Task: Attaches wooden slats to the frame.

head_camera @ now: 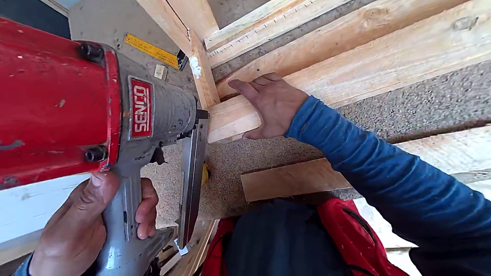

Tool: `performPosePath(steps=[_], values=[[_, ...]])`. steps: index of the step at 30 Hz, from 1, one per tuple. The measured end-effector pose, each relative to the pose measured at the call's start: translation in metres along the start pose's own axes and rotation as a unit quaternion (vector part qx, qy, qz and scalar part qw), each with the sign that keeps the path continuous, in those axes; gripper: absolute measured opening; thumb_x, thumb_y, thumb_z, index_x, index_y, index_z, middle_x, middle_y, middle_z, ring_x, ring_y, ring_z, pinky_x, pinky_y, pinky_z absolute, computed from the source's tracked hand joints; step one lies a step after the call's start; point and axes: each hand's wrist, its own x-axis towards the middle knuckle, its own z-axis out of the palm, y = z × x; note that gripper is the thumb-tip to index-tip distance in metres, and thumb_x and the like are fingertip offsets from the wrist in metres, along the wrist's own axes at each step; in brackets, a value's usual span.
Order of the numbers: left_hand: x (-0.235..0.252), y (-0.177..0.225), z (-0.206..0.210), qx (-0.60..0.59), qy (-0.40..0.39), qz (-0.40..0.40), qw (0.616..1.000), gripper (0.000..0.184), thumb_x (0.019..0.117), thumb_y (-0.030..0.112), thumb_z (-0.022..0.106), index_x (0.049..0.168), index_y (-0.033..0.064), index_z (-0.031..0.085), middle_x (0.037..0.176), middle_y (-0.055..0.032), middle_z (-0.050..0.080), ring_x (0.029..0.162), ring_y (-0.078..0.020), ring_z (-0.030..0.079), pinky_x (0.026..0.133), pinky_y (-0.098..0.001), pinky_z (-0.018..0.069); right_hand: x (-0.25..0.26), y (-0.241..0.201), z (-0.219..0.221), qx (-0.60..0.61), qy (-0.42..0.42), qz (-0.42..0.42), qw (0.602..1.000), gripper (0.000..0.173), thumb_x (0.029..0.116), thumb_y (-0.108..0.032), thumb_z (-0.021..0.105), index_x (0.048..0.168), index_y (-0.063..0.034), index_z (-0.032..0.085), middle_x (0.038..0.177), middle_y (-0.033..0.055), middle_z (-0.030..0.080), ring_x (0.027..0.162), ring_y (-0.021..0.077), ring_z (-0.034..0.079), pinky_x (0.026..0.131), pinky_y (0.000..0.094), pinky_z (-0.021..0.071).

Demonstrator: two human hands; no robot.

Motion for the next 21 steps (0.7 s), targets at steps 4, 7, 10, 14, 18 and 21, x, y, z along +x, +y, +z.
performPosePath(steps=[4,7,10,14,18,21], values=[[0.000,0.006,-0.005,-0.009,-0.008,-0.018,1.000,0.067,0.1012,0.066,0.042,0.129,0.0085,0.060,0.070,-0.0101,0.059,0.055,-0.0255,0.065,0.057,-0.0438,0.0627,0.000,0.001,0.001,0.003,0.001,0.000,1.000,0.125,0.0616,-0.075,0.078,0.160,-0.0156,0.028,0.124,0.0119,0.067,0.117,0.0324,0.063,0.111,0.0531,0.0386],[-0.003,0.018,0.002,-0.022,0.001,-0.044,0.999,0.071,0.0995,0.067,0.045,0.140,0.0101,0.054,0.070,-0.0093,0.059,0.054,-0.0247,0.066,0.057,-0.0440,0.0636,0.000,0.000,0.000,0.006,0.001,-0.001,1.000,0.127,0.0611,-0.075,0.078,0.160,-0.0155,0.027,0.124,0.0131,0.067,0.117,0.0333,0.063,0.111,0.0542,0.0381],[-0.011,0.022,0.018,-0.027,0.040,-0.073,0.996,0.071,0.0941,0.068,0.055,0.139,0.0142,0.058,0.066,-0.0071,0.060,0.053,-0.0233,0.066,0.056,-0.0407,0.0626,0.001,0.001,-0.001,0.007,-0.002,0.005,1.000,0.126,0.0621,-0.073,0.079,0.161,-0.0158,0.026,0.124,0.0129,0.067,0.117,0.0330,0.063,0.110,0.0542,0.0386],[-0.011,0.016,0.011,-0.044,0.011,-0.060,0.997,0.068,0.0981,0.066,0.050,0.139,0.0122,0.056,0.070,-0.0084,0.061,0.056,-0.0243,0.068,0.058,-0.0425,0.0636,0.000,-0.001,0.000,0.005,-0.007,0.006,1.000,0.126,0.0625,-0.072,0.080,0.161,-0.0161,0.025,0.123,0.0131,0.067,0.116,0.0334,0.063,0.110,0.0535,0.0385],[-0.009,0.012,0.010,-0.028,-0.019,-0.042,0.999,0.070,0.1016,0.065,0.042,0.140,0.0090,0.055,0.071,-0.0104,0.059,0.056,-0.0259,0.066,0.058,-0.0444,0.0634,0.000,0.000,0.000,0.000,-0.002,0.004,1.000,0.126,0.0618,-0.074,0.080,0.161,-0.0168,0.026,0.123,0.0129,0.067,0.116,0.0337,0.063,0.110,0.0536,0.0389],[-0.011,0.012,0.016,-0.025,-0.002,-0.048,0.999,0.070,0.1005,0.066,0.044,0.138,0.0090,0.056,0.069,-0.0103,0.059,0.054,-0.0260,0.066,0.056,-0.0440,0.0630,-0.001,0.000,0.000,0.004,0.000,0.007,1.000,0.128,0.0605,-0.073,0.081,0.161,-0.0167,0.026,0.122,0.0133,0.067,0.116,0.0337,0.063,0.111,0.0537,0.0387]])
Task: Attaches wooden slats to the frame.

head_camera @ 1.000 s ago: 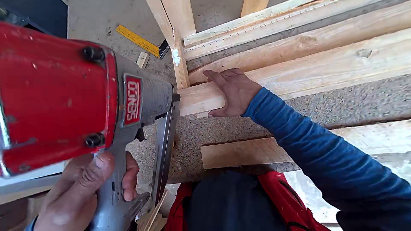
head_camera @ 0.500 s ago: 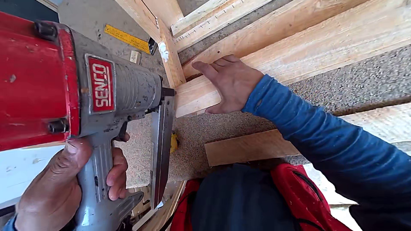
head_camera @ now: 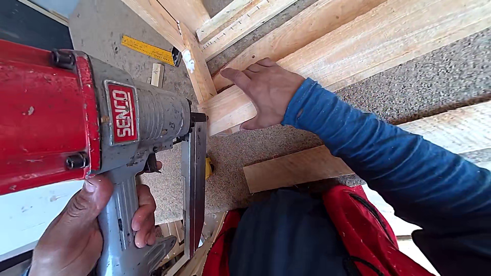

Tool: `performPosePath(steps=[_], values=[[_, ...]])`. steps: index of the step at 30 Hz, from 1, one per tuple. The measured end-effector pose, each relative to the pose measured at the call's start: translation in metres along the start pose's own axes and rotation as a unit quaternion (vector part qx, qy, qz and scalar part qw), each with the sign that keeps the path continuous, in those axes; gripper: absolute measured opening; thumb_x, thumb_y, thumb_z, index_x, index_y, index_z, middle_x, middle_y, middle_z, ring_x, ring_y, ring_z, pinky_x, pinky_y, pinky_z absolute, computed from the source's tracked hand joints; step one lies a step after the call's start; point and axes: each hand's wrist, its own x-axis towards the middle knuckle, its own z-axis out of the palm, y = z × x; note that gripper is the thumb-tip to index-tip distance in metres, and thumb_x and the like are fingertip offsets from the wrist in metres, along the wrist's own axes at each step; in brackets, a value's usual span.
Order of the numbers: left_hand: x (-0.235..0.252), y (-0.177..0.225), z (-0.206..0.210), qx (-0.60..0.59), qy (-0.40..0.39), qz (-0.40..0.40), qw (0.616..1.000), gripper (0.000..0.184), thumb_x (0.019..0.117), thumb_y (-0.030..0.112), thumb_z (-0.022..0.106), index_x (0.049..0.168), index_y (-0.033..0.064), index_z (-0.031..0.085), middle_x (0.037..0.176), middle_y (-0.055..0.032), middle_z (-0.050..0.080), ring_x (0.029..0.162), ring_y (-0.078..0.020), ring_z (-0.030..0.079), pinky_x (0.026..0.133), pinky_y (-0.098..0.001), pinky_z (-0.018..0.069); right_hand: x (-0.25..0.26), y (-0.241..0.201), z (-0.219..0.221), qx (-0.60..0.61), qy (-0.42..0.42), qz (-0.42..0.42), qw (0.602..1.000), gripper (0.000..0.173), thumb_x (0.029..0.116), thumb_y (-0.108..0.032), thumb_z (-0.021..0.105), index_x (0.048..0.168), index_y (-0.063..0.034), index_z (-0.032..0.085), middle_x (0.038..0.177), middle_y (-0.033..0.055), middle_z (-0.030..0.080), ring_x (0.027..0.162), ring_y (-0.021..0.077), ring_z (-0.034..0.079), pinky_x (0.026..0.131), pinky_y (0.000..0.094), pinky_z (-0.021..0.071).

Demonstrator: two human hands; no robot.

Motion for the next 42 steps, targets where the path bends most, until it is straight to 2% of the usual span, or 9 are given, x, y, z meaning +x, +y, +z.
performPosePath(steps=[17,20,22,25,28,30,34,39,42], values=[[-0.014,-0.003,0.003,0.014,0.012,-0.018,1.000,0.069,0.0981,0.066,0.051,0.137,0.0093,0.057,0.068,-0.0093,0.059,0.053,-0.0241,0.066,0.054,-0.0417,0.0628,0.000,0.001,0.000,0.003,0.011,-0.008,1.000,0.126,0.0608,-0.071,0.082,0.160,-0.0160,0.027,0.121,0.0138,0.068,0.114,0.0342,0.064,0.109,0.0539,0.0405],[-0.024,-0.009,-0.003,0.059,0.028,0.009,0.998,0.065,0.0999,0.065,0.049,0.130,0.0087,0.060,0.067,-0.0093,0.058,0.051,-0.0240,0.064,0.052,-0.0418,0.0623,-0.001,-0.001,-0.002,0.001,0.006,-0.010,1.000,0.126,0.0618,-0.071,0.082,0.160,-0.0157,0.027,0.124,0.0141,0.067,0.113,0.0336,0.064,0.109,0.0532,0.0410],[-0.037,-0.021,-0.003,0.123,0.083,0.034,0.988,0.058,0.0992,0.066,0.049,0.113,0.0125,0.066,0.066,-0.0081,0.058,0.051,-0.0239,0.062,0.051,-0.0407,0.0602,0.000,0.001,-0.003,0.003,0.015,-0.012,1.000,0.125,0.0617,-0.072,0.081,0.160,-0.0160,0.028,0.127,0.0132,0.067,0.114,0.0326,0.064,0.109,0.0530,0.0412],[-0.064,-0.064,-0.018,0.205,0.180,0.082,0.959,0.044,0.1025,0.057,0.051,0.105,0.0167,0.067,0.067,-0.0093,0.062,0.051,-0.0243,0.063,0.048,-0.0394,0.0586,-0.002,0.000,-0.001,0.004,0.016,-0.007,1.000,0.124,0.0610,-0.073,0.081,0.159,-0.0171,0.029,0.128,0.0106,0.067,0.116,0.0304,0.064,0.110,0.0522,0.0410],[-0.069,-0.113,-0.042,0.327,0.272,0.096,0.900,0.036,0.1048,0.044,0.051,0.118,0.0121,0.061,0.064,-0.0087,0.062,0.046,-0.0241,0.062,0.042,-0.0397,0.0568,-0.001,0.000,-0.001,-0.004,0.024,-0.008,1.000,0.124,0.0605,-0.074,0.080,0.158,-0.0160,0.032,0.128,0.0104,0.067,0.117,0.0303,0.064,0.111,0.0530,0.0420],[-0.055,-0.145,-0.061,0.432,0.325,0.073,0.838,0.054,0.1017,0.051,0.053,0.135,0.0083,0.054,0.065,-0.0062,0.063,0.046,-0.0213,0.062,0.042,-0.0423,0.0567,-0.001,0.000,-0.001,-0.011,0.029,-0.010,0.999,0.123,0.0605,-0.075,0.079,0.158,-0.0159,0.033,0.129,0.0095,0.067,0.118,0.0291,0.064,0.111,0.0521,0.0425],[-0.007,-0.194,-0.093,0.502,0.430,-0.009,0.751,0.081,0.0923,0.054,0.068,0.154,0.0091,0.043,0.097,-0.0205,0.073,0.082,-0.0388,0.071,0.074,-0.0655,0.0563,0.000,-0.001,-0.001,-0.022,0.035,-0.008,0.999,0.120,0.0606,-0.075,0.079,0.155,-0.0153,0.037,0.128,0.0079,0.068,0.117,0.0267,0.065,0.110,0.0506,0.0435],[0.042,-0.236,-0.099,0.473,0.472,-0.037,0.743,0.082,0.0896,0.051,0.074,0.154,0.0100,0.044,0.103,-0.0228,0.074,0.093,-0.0443,0.071,0.080,-0.0690,0.0540,-0.004,-0.008,-0.003,-0.029,0.038,0.009,0.999,0.116,0.0603,-0.071,0.082,0.154,-0.0148,0.042,0.133,0.0093,0.066,0.122,0.0286,0.063,0.112,0.0511,0.0433],[0.046,-0.237,-0.095,0.497,0.492,0.030,0.714,0.078,0.0865,0.047,0.078,0.149,0.0081,0.051,0.117,-0.0215,0.071,0.106,-0.0426,0.069,0.087,-0.0665,0.0546,-0.011,-0.009,-0.002,-0.059,0.071,0.006,0.996,0.113,0.0612,-0.071,0.083,0.151,-0.0132,0.046,0.135,0.0101,0.065,0.125,0.0287,0.061,0.114,0.0496,0.0435]])
